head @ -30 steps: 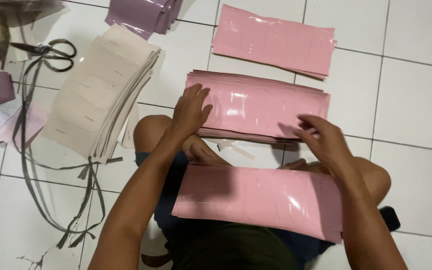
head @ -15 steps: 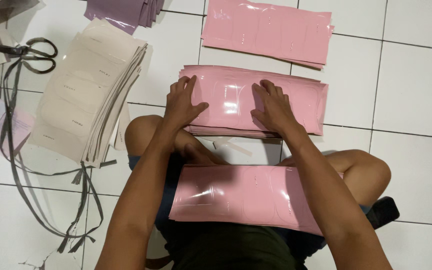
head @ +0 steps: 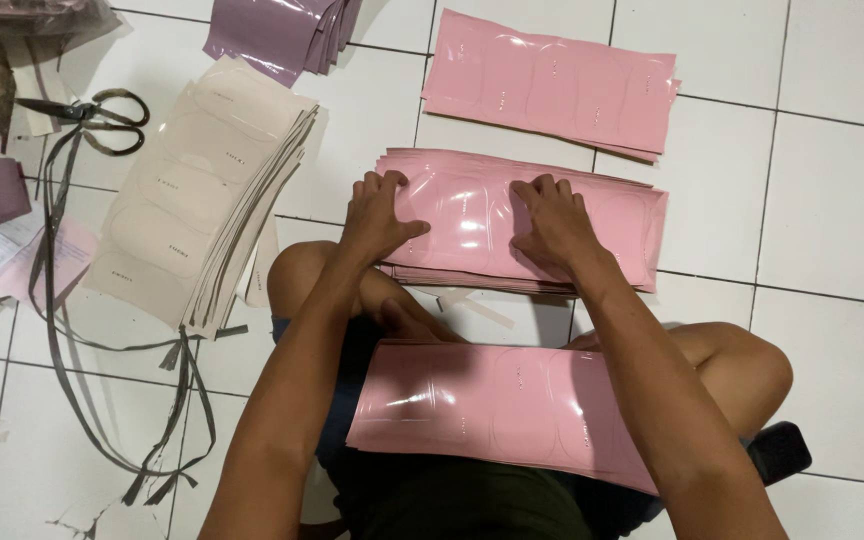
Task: The person sits cross-legged on a tiled floor and peels the tan backing paper off pink glossy cut sheets one at a time, stacking the peeled sheets into piles. They then continue the same peeling and stacking with cream-colored sheets.
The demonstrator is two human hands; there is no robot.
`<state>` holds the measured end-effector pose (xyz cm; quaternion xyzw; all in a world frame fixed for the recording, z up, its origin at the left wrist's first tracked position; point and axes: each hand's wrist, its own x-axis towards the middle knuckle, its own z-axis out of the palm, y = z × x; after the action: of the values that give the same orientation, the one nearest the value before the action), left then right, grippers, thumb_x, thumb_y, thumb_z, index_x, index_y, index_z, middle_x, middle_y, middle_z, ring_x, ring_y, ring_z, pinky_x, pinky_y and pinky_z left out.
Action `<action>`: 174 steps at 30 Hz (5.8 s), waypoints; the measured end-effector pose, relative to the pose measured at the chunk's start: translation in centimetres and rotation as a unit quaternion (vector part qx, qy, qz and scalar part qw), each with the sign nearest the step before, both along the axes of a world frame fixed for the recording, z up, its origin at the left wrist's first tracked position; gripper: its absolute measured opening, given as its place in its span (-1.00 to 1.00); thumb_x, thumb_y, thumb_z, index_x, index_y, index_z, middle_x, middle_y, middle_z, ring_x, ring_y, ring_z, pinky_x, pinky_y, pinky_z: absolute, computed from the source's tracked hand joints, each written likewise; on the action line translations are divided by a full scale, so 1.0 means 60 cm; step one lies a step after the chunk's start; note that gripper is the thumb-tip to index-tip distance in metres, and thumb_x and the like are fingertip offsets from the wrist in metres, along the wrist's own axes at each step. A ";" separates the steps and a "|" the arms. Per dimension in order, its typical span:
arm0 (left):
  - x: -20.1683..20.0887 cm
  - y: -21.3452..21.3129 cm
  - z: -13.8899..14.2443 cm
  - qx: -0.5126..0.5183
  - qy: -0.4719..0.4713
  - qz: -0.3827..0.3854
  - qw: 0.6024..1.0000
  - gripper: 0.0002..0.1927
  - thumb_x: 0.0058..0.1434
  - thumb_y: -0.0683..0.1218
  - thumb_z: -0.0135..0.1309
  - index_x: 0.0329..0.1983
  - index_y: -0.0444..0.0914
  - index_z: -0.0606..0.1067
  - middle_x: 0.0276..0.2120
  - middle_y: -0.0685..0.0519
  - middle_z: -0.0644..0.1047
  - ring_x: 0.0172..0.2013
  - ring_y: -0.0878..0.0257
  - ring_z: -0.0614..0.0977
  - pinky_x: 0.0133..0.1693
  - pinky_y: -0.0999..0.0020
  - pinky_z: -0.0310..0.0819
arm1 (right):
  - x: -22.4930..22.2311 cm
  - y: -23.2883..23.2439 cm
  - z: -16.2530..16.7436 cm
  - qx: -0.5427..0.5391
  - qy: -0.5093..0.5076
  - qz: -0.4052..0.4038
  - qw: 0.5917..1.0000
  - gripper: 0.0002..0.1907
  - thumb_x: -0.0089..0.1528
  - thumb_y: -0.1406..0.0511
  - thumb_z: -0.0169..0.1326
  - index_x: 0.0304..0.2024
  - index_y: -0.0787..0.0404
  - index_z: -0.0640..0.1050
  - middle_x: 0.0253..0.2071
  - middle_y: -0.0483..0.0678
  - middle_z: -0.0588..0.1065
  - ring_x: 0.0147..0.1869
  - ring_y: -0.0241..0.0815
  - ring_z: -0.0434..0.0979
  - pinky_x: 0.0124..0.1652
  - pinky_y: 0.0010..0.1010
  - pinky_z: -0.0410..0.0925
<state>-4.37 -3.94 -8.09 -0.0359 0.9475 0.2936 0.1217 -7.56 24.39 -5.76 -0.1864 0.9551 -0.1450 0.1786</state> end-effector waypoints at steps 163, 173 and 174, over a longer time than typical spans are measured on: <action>0.140 0.148 0.153 0.455 0.024 -0.073 0.887 -0.52 0.29 -0.07 0.21 0.20 -0.40 0.46 -0.10 -0.07 0.61 -0.09 0.26 0.63 -0.07 0.39 0.55 | 0.136 0.168 0.428 -0.405 0.151 -0.208 0.877 -0.58 0.19 0.53 -0.03 0.08 0.34 0.62 -0.24 0.03 0.61 -0.24 -0.29 0.55 -0.21 -0.47 0.43; 0.220 0.011 0.147 0.552 -0.226 0.130 0.792 -0.75 0.20 -0.10 0.13 -0.18 -0.38 0.63 -0.32 0.03 0.69 -0.28 0.33 0.69 -0.18 0.44 0.61 | 0.323 0.358 0.263 -0.156 -0.165 -0.566 0.792 -0.63 0.26 0.25 0.19 -0.04 0.45 0.66 -0.27 0.21 0.64 -0.22 -0.06 0.58 -0.14 -0.22 0.41; 0.219 0.007 0.147 0.560 -0.212 0.159 0.785 -0.71 0.21 -0.07 0.09 -0.21 -0.39 0.65 -0.32 0.04 0.70 -0.26 0.34 0.72 -0.14 0.46 0.64 | 0.337 0.354 0.245 -0.129 -0.197 -0.591 0.771 -0.65 0.27 0.25 0.21 -0.05 0.45 0.69 -0.31 0.23 0.64 -0.25 -0.03 0.56 -0.16 -0.23 0.40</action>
<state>8.75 -3.52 0.71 -0.1727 0.5480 0.7725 0.2703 12.68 45.60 8.95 0.4263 0.7930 -0.3776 0.2165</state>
